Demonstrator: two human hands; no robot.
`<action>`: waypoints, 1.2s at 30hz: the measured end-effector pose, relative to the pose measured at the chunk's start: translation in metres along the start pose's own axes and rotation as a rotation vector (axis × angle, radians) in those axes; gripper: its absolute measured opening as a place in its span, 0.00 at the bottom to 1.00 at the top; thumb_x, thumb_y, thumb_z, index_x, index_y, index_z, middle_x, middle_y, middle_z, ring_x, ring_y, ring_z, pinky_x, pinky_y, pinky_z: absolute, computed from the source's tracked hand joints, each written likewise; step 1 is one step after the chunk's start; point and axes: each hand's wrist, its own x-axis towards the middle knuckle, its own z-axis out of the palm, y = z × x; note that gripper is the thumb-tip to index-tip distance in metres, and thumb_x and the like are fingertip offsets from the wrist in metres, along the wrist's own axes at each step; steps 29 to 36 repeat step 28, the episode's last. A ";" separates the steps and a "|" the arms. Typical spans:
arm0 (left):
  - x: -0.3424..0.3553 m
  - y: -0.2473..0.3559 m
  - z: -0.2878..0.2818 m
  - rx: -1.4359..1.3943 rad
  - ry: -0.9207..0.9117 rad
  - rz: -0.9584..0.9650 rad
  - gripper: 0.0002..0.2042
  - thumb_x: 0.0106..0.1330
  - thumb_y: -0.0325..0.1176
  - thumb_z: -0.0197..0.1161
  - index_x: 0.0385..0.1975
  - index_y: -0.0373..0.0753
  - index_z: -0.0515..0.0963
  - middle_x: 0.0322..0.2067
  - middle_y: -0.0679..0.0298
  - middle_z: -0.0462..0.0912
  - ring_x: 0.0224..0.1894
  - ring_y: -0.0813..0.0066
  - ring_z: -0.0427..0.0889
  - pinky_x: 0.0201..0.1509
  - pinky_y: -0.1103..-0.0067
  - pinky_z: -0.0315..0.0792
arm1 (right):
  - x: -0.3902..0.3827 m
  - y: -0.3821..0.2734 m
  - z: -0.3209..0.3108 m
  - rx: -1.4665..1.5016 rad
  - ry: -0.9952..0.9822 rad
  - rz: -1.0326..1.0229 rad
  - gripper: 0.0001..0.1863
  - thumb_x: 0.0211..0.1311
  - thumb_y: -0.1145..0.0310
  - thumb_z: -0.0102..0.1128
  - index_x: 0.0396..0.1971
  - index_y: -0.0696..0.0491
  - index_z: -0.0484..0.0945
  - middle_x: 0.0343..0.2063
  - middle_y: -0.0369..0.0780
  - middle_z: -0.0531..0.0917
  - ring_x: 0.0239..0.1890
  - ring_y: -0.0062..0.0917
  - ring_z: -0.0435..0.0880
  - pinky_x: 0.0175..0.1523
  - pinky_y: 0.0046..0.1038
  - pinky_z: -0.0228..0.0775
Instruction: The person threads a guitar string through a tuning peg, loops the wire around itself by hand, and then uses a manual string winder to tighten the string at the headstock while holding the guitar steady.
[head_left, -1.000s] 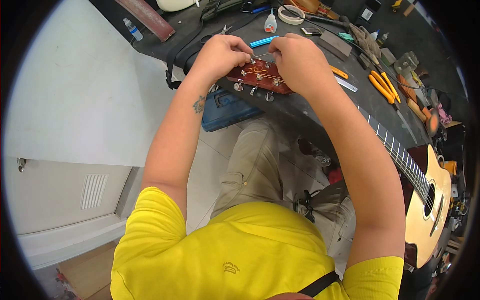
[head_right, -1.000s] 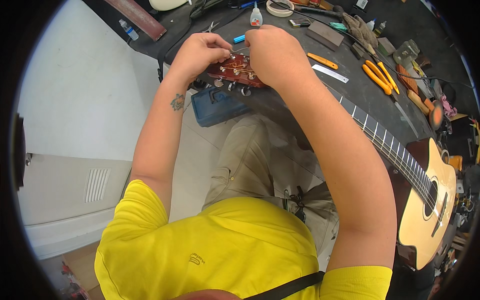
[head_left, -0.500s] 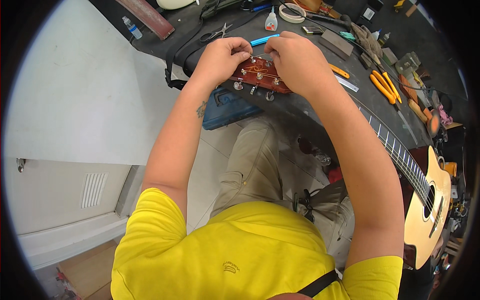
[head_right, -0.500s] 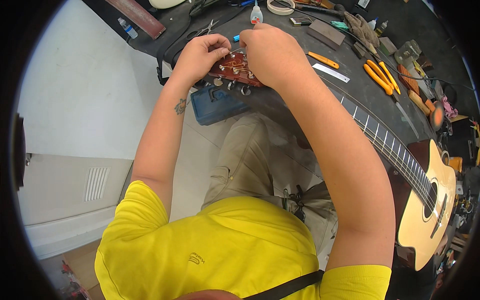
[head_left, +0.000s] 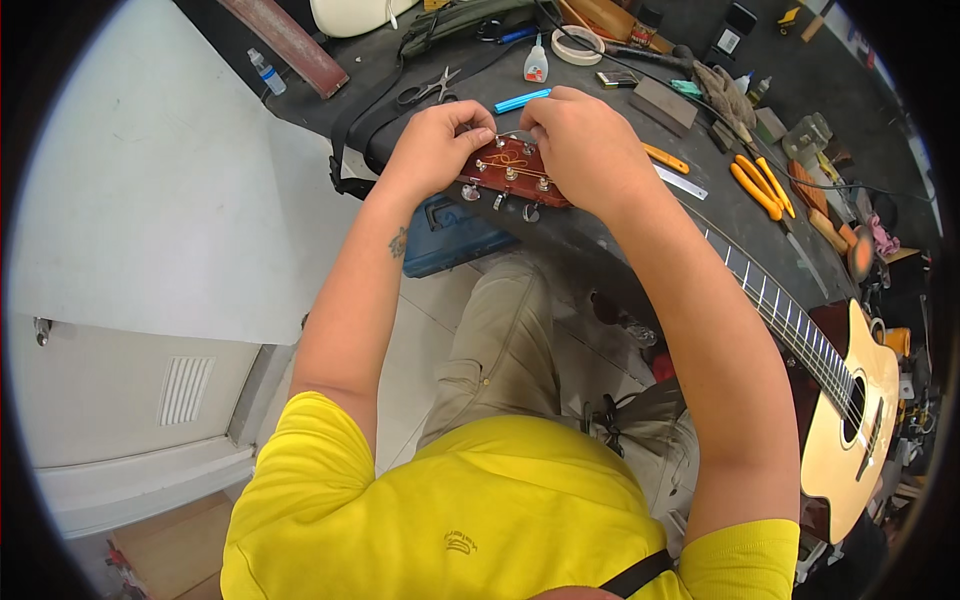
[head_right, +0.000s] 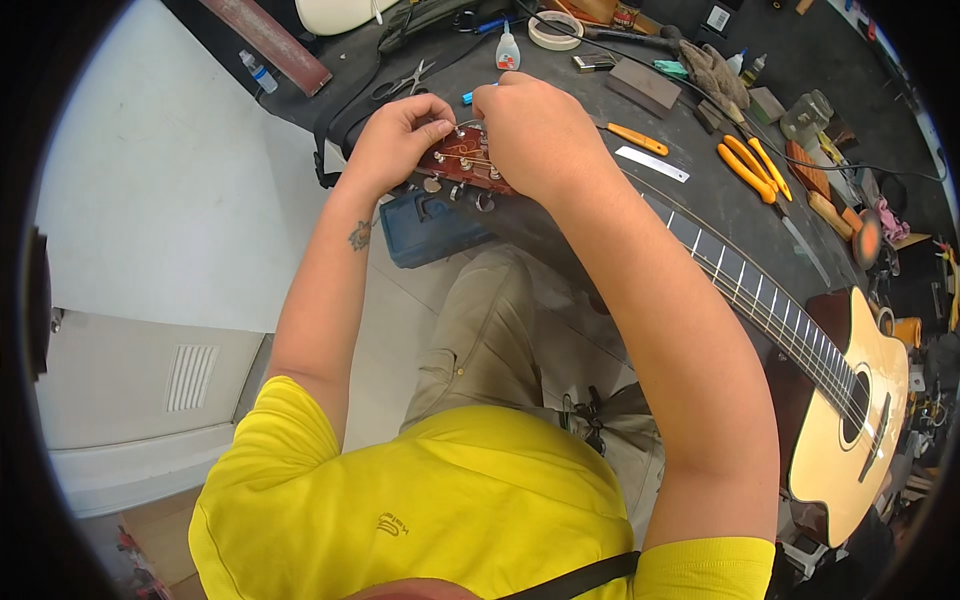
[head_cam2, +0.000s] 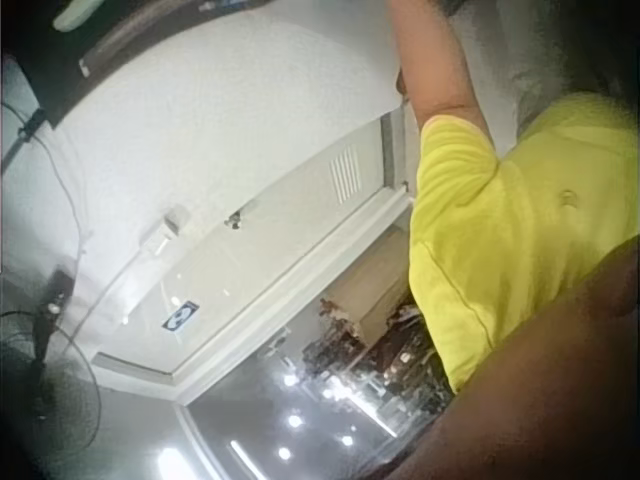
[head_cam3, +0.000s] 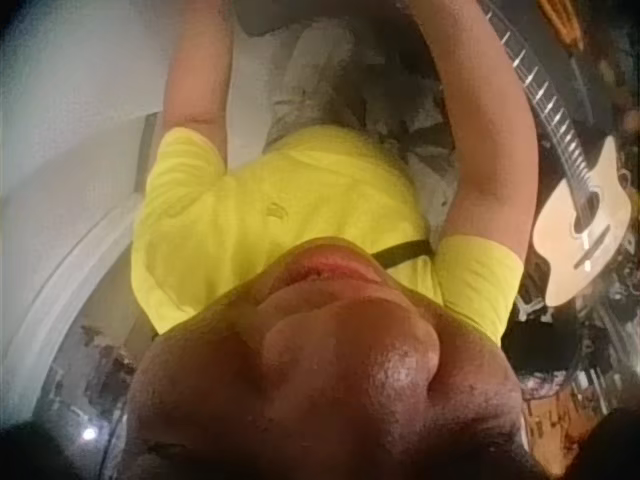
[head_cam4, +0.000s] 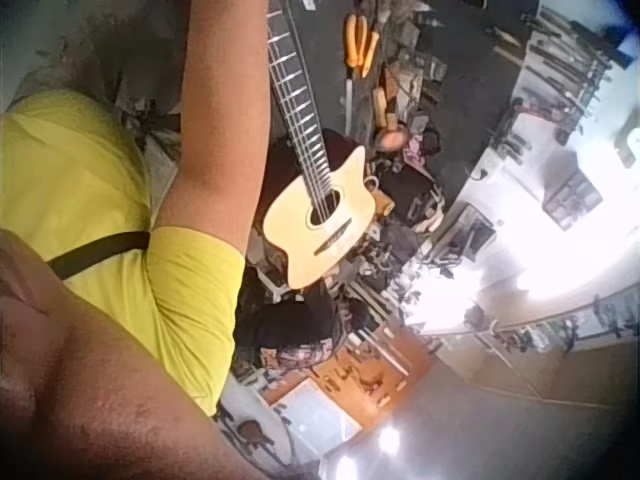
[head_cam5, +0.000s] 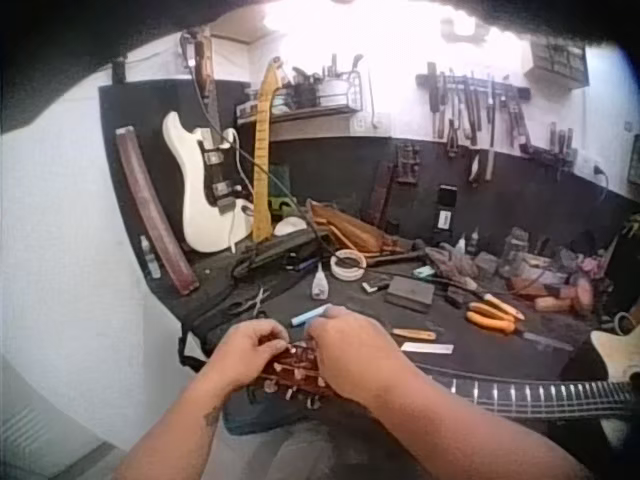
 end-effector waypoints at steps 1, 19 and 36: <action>-0.002 -0.003 0.002 -0.018 0.032 -0.011 0.05 0.76 0.29 0.71 0.44 0.35 0.90 0.34 0.69 0.90 0.37 0.83 0.86 0.42 0.79 0.80 | -0.001 0.000 0.000 0.006 0.011 -0.012 0.11 0.68 0.75 0.66 0.48 0.54 0.90 0.48 0.48 0.90 0.52 0.45 0.92 0.57 0.44 0.84; -0.034 -0.007 0.006 0.486 0.156 0.516 0.20 0.69 0.15 0.65 0.58 0.39 0.90 0.55 0.57 0.90 0.56 0.54 0.88 0.63 0.67 0.83 | -0.042 0.002 -0.031 -0.059 -0.051 -0.013 0.15 0.71 0.72 0.62 0.50 0.46 0.94 0.38 0.45 0.92 0.46 0.44 0.92 0.52 0.45 0.84; -0.031 -0.003 -0.004 0.624 0.040 0.597 0.25 0.62 0.14 0.67 0.60 0.40 0.89 0.57 0.60 0.89 0.57 0.55 0.87 0.62 0.65 0.84 | -0.084 0.016 -0.059 -0.036 -0.044 0.138 0.15 0.70 0.69 0.66 0.51 0.44 0.95 0.42 0.44 0.94 0.45 0.42 0.93 0.51 0.44 0.84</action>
